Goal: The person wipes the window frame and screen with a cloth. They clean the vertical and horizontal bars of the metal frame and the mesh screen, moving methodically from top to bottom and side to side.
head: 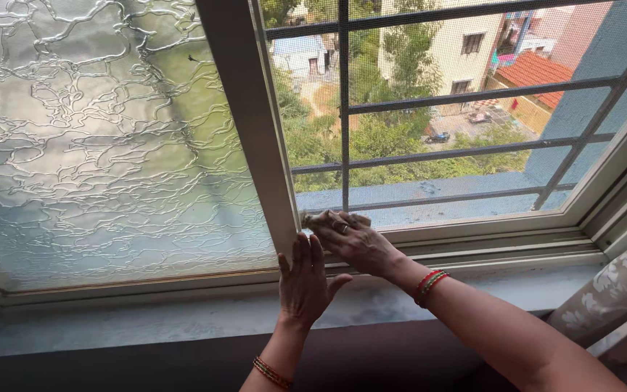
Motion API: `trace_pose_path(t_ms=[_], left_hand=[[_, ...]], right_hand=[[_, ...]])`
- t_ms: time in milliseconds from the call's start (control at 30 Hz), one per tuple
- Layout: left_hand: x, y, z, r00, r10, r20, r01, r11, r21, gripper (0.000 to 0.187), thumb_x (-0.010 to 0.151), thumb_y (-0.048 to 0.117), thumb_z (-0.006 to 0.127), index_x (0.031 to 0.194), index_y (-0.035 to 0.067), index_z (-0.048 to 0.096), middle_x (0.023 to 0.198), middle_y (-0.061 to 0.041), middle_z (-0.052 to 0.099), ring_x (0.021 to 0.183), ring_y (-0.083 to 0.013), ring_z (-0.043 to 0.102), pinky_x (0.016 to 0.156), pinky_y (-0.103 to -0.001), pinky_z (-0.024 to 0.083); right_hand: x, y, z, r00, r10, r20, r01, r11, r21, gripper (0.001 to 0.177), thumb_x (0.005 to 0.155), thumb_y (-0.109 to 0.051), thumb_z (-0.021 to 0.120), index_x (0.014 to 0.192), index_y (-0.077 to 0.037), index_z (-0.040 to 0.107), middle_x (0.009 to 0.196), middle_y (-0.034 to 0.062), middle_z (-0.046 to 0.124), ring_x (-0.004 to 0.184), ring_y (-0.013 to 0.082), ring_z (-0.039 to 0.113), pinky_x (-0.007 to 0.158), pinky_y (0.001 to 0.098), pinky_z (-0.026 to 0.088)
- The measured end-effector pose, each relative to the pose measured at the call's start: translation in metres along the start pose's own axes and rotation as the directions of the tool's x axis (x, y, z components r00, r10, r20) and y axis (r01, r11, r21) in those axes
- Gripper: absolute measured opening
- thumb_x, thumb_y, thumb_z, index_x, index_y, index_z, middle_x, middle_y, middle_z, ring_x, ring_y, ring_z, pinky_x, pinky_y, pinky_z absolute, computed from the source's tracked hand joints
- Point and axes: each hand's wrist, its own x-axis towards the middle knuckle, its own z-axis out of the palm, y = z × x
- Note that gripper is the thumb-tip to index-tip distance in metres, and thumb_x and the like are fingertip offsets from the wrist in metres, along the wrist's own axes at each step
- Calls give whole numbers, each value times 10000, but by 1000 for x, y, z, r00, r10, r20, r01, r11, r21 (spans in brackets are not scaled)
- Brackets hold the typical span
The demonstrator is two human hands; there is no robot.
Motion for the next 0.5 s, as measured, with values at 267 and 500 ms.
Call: trace_pose_path(t_ms=[267, 500], left_hand=[[8, 12, 2, 999, 22, 24, -18, 986, -166, 1198, 923, 855, 326, 1616, -86, 60, 1680, -317, -2, 1574, -352, -114, 1238, -516, -156], [15, 27, 4, 971, 16, 237, 82, 914, -397, 980, 987, 629, 465, 1603, -52, 121, 1686, -275, 55, 1577, -384, 4, 1257, -502, 15]], right_hand=[[12, 5, -92, 552, 214, 806, -559, 813, 167, 377, 1004, -255, 588, 1360, -139, 639, 1363, 64, 663, 1295, 275, 625, 1050, 430, 516], [-35, -8, -21, 984, 133, 122, -167, 927, 337, 623, 849, -207, 644, 1437, -29, 535, 1539, 165, 483, 1422, 380, 410, 1119, 529, 299]])
